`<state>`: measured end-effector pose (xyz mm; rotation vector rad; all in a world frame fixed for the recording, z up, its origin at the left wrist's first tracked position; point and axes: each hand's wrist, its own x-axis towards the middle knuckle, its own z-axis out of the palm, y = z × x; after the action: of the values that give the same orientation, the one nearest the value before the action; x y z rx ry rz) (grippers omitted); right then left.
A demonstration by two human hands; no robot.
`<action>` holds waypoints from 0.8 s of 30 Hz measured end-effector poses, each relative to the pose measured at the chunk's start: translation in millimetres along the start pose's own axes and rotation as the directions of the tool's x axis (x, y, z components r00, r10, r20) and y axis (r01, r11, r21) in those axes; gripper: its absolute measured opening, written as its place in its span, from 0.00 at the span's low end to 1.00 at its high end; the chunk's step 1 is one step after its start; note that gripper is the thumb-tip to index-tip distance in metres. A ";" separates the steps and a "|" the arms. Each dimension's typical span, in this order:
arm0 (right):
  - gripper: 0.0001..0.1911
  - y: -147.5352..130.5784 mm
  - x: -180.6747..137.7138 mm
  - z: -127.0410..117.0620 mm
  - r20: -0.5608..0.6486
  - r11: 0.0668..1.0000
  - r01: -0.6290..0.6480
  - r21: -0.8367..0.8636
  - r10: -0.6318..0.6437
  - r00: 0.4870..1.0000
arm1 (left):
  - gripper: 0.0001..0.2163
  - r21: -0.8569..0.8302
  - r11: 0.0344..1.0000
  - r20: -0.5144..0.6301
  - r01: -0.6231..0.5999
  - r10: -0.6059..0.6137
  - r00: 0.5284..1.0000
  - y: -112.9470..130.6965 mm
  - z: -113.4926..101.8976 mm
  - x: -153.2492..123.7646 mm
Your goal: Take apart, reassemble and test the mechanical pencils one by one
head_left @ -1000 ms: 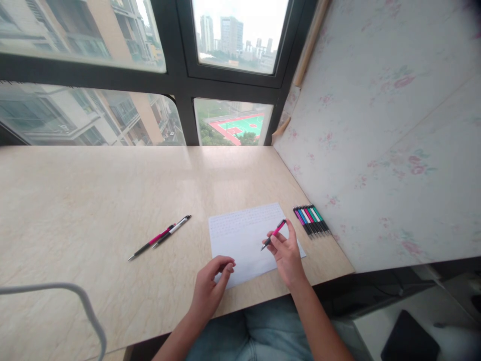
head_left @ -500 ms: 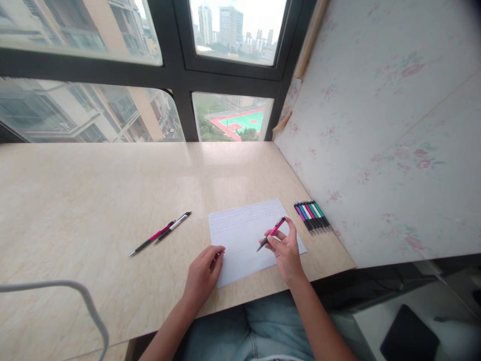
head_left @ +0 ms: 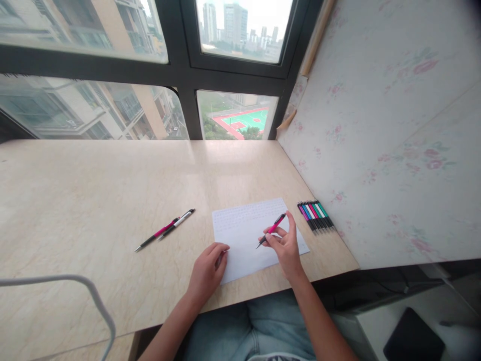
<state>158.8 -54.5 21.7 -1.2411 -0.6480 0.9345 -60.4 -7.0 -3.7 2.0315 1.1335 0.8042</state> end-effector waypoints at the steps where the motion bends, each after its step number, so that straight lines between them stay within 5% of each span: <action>1: 0.48 0.6 0.5 -0.9 0.002 1.000 0.003 -0.004 -0.003 1.000 | 0.08 0.026 1.000 0.015 -0.012 0.012 1.000 -0.8 0.2 -0.1; 24: 0.45 3.8 3.3 -4.4 0.021 0.998 0.055 -0.012 -0.055 0.998 | 0.07 0.133 0.986 0.032 -0.096 0.092 0.995 -5.7 -0.3 0.4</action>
<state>163.2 -53.6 16.8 -1.2202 -0.7019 0.8993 -63.1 -4.3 -8.0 2.2152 1.1104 0.7630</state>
